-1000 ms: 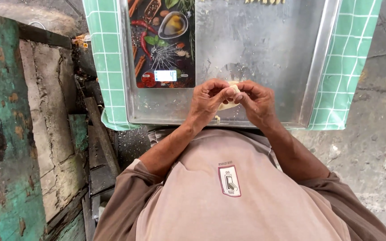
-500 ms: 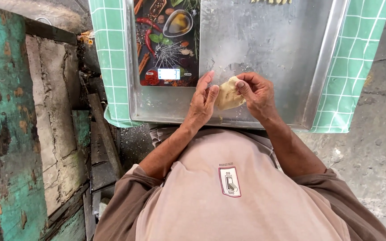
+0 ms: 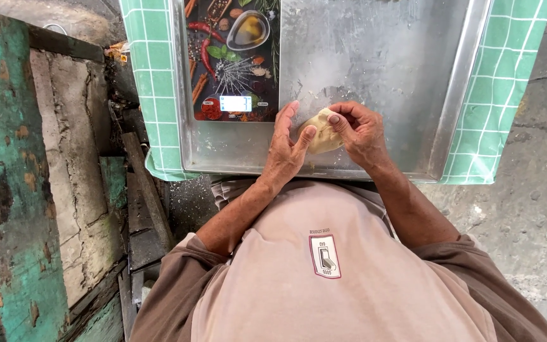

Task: The person is taking small pieces of dough, rolling them into long thin cylinders on a metal tray, and then twisting them into a spiral shape.

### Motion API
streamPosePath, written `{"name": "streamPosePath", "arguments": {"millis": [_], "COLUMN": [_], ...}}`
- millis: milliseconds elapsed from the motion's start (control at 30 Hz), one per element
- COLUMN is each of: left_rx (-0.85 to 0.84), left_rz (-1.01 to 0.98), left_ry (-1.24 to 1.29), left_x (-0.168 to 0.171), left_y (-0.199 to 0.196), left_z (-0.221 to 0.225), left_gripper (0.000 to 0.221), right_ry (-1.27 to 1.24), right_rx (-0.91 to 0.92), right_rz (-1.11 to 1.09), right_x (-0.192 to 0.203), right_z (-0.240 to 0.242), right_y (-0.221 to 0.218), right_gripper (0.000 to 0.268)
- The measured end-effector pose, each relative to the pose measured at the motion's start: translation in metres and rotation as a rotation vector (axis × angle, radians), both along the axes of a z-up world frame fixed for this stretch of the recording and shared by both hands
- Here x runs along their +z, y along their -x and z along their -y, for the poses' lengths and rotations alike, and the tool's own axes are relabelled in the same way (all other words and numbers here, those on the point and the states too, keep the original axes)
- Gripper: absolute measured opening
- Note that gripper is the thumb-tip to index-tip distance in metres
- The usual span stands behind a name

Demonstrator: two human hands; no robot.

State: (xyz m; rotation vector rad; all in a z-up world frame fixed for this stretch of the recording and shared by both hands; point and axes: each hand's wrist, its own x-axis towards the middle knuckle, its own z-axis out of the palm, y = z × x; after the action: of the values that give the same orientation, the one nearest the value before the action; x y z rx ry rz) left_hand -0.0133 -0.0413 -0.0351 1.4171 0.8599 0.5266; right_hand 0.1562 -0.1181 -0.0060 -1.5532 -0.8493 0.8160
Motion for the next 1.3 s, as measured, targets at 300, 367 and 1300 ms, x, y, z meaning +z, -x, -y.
{"name": "streamPosePath", "arguments": {"millis": [300, 367, 1300], "left_rx": [0.018, 0.013, 0.155], "left_rz": [0.023, 0.037, 0.319], "left_ry": [0.048, 0.077, 0.039], "left_x": [0.019, 0.021, 0.026], "left_y": [0.002, 0.005, -0.036], "left_z": [0.002, 0.002, -0.002], "left_gripper": [0.075, 0.075, 0.016], "right_ry": [-0.031, -0.047, -0.105], "right_rx": [-0.023, -0.023, 0.022], "right_rz": [-0.015, -0.046, -0.047], "right_x": [-0.015, -0.02, 0.013], "right_z": [0.004, 0.005, 0.011], "right_y": [-0.001, 0.0, 0.001], "right_gripper": [0.023, 0.026, 0.031]}}
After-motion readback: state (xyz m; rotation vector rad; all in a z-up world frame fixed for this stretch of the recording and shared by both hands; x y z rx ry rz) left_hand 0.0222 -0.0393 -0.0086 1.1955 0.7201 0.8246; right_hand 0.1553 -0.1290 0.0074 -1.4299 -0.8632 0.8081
